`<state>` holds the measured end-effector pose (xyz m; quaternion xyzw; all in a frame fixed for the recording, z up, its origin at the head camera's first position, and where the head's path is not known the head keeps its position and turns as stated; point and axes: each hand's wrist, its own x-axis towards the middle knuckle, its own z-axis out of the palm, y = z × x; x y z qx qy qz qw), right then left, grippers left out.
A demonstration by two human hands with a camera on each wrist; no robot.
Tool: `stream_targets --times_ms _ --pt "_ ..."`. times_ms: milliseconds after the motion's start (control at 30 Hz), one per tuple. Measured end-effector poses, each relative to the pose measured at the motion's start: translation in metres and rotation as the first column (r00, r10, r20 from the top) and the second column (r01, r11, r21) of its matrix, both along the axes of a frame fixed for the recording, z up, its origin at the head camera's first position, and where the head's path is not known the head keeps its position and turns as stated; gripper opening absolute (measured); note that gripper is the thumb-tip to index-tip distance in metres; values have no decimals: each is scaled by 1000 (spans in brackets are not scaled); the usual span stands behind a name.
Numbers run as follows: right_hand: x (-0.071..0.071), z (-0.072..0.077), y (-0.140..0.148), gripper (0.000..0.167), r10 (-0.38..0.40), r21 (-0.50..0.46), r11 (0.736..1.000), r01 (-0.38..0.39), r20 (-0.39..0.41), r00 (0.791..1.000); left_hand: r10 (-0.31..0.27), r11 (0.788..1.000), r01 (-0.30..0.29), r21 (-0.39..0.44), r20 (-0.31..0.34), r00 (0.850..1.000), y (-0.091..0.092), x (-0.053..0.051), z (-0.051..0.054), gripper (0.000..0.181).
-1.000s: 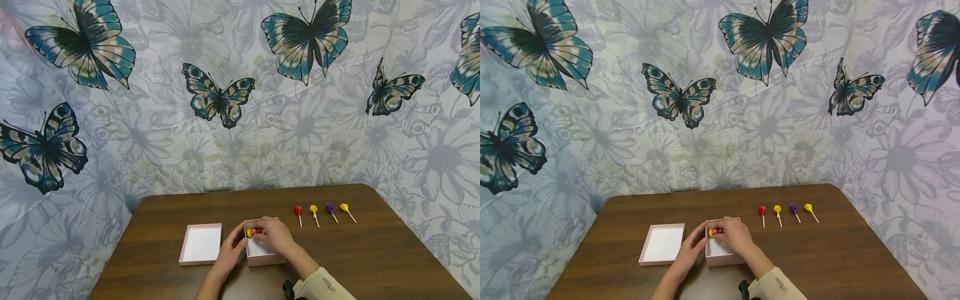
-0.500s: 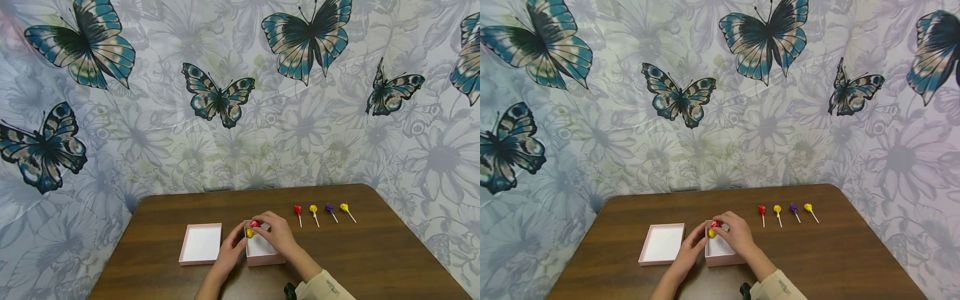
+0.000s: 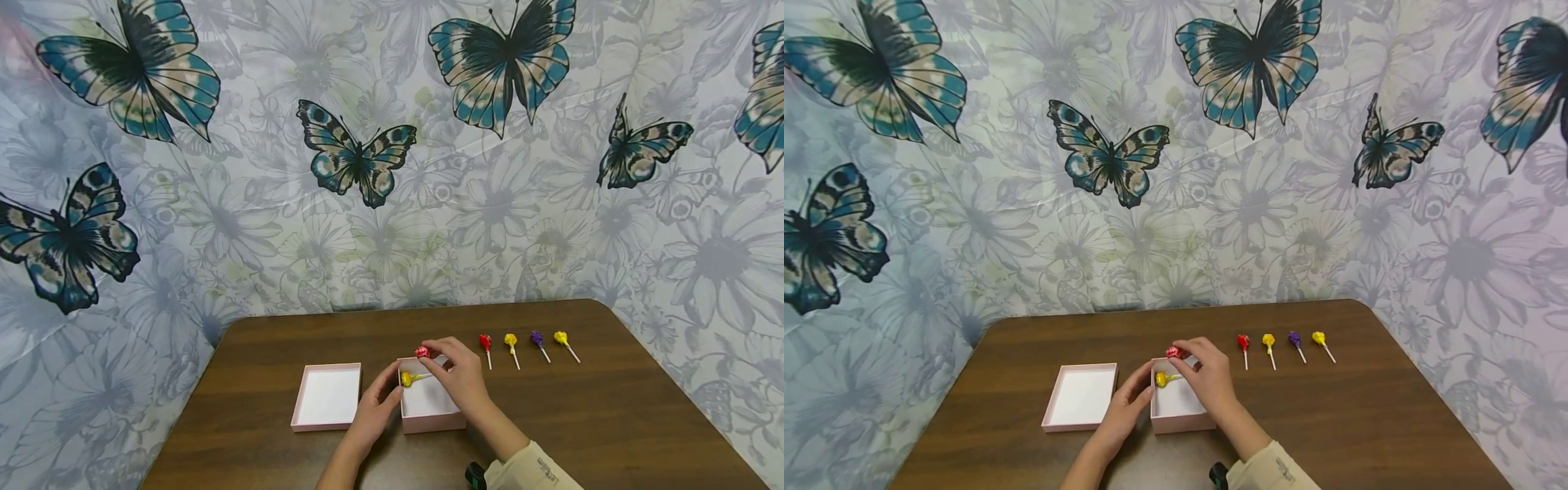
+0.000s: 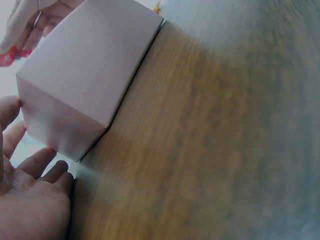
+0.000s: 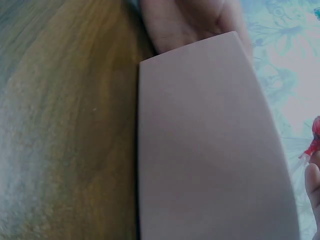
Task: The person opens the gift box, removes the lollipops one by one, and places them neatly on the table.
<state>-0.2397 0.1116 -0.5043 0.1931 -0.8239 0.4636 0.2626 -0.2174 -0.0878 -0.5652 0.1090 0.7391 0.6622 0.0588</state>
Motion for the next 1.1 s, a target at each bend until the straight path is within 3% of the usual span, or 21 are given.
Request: stream_targets --times_ms 167,433,567,733,900,1100 --pt "-3 5 8 30 -77 -30 997 78 33 997 -2 1000 2 -10 -8 1000 -1 1 0 51" --pt "-17 9 28 25 -167 -137 977 160 -38 985 -18 1000 18 25 0 1000 0 1 0 52" --pt "-25 8 39 22 -214 -184 959 214 16 977 -23 999 23 33 9 1000 0 2 0 52" --pt "-32 2 50 23 -268 -202 934 295 150 952 -20 999 20 33 14 1000 0 2 0 52" --pt "-40 -11 57 23 -323 -154 920 361 226 919 -15 999 14 29 18 1000 1 3 1 51" --pt "-52 -25 61 22 -351 -83 921 381 250 902 -5 1000 5 13 10 1000 0 1 0 52"
